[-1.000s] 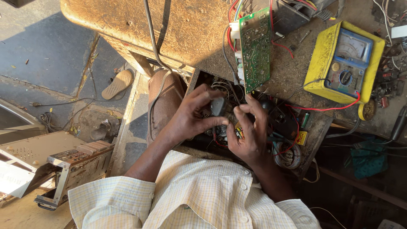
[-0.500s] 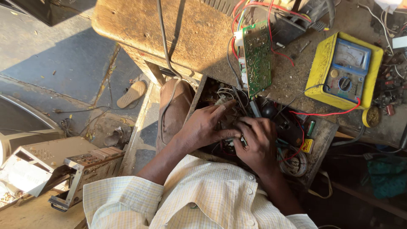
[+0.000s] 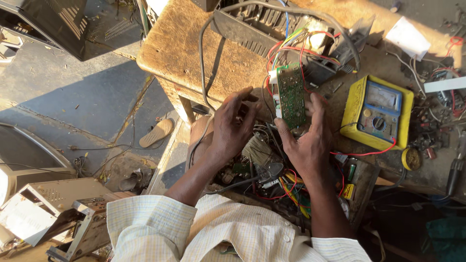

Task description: The person sits on the floor and repairs a green circuit board. They use a soldering iron to heat and attach wires, a brush to clean the board, and pliers to strip and twist wire ends. The person repeatedly solders connections and cleans the board with a brush.

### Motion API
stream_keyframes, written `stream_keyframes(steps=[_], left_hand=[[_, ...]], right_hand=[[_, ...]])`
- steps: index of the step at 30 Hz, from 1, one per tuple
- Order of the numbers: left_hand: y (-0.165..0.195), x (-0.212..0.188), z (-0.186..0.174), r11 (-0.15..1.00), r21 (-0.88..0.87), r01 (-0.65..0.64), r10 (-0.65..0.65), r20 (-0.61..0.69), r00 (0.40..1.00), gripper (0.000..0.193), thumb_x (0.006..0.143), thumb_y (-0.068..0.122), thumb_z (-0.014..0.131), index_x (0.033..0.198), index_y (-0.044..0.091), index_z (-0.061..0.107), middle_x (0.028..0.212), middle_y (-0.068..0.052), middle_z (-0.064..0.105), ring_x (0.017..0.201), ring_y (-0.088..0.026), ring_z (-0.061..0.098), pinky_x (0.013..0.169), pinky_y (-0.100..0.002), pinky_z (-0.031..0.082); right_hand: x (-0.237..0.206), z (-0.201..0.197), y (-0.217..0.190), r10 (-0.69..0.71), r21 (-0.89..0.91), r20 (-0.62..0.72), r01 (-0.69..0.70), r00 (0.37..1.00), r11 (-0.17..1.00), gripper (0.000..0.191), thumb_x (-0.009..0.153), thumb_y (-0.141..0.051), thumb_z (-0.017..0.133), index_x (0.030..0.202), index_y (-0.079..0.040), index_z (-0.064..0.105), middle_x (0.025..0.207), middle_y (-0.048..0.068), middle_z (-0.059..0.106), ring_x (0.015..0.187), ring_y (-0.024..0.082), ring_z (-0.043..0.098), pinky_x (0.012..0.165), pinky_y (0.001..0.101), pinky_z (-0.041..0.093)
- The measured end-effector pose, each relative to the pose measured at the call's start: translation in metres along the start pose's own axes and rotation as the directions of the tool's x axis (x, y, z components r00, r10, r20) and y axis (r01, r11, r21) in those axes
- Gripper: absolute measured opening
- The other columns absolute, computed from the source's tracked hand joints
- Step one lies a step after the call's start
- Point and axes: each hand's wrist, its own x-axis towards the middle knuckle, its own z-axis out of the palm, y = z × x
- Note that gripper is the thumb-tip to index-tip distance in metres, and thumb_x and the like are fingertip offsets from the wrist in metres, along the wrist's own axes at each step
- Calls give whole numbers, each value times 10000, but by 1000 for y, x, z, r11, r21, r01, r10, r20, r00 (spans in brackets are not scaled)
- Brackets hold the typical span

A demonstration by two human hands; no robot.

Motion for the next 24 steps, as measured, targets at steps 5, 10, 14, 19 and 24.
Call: stream_keyframes(steps=[5,10,14,19,24], left_hand=[[-7,42,-1,977,152,-150,169,-118,978,333,1019,106,755,1303,-20,634,1114,-142,714,955,-193,744,809,-309,610],[2,73,4,998,49,-37,39,-25,999,338,966,164,770,1231,-27,685,1050,-140,720,787,-201,708,698,-317,583],[15,88,13,979,186,-82,73,52,996,304,936,185,808,1184,15,760,888,-152,683,750,-232,672,662,-360,544],[25,101,27,934,185,-306,278,160,947,391,952,236,814,1251,31,669,947,-127,722,848,-257,698,720,-397,557],[25,104,49,925,273,-264,224,166,960,614,815,244,855,1331,20,607,863,-101,748,798,-319,676,673,-443,535]], right_hand=[[2,1,16,141,289,-3,-134,990,948,683,934,-197,759,1485,3,409,1310,206,619,1167,281,640,980,394,555],[0,-9,30,211,357,17,-203,977,912,713,903,-180,745,1487,-2,377,1287,204,573,1119,255,610,936,393,549],[-3,-4,31,74,214,-15,-69,997,974,758,890,-187,785,1490,13,367,1308,193,585,1168,261,593,1020,426,503],[-8,5,33,-12,38,-43,14,999,999,817,900,-229,814,1523,18,347,1324,201,563,1209,295,552,1051,457,463],[-12,8,41,-59,22,-82,61,995,998,828,903,-274,813,1525,18,351,1316,222,540,1210,313,552,1049,463,470]])
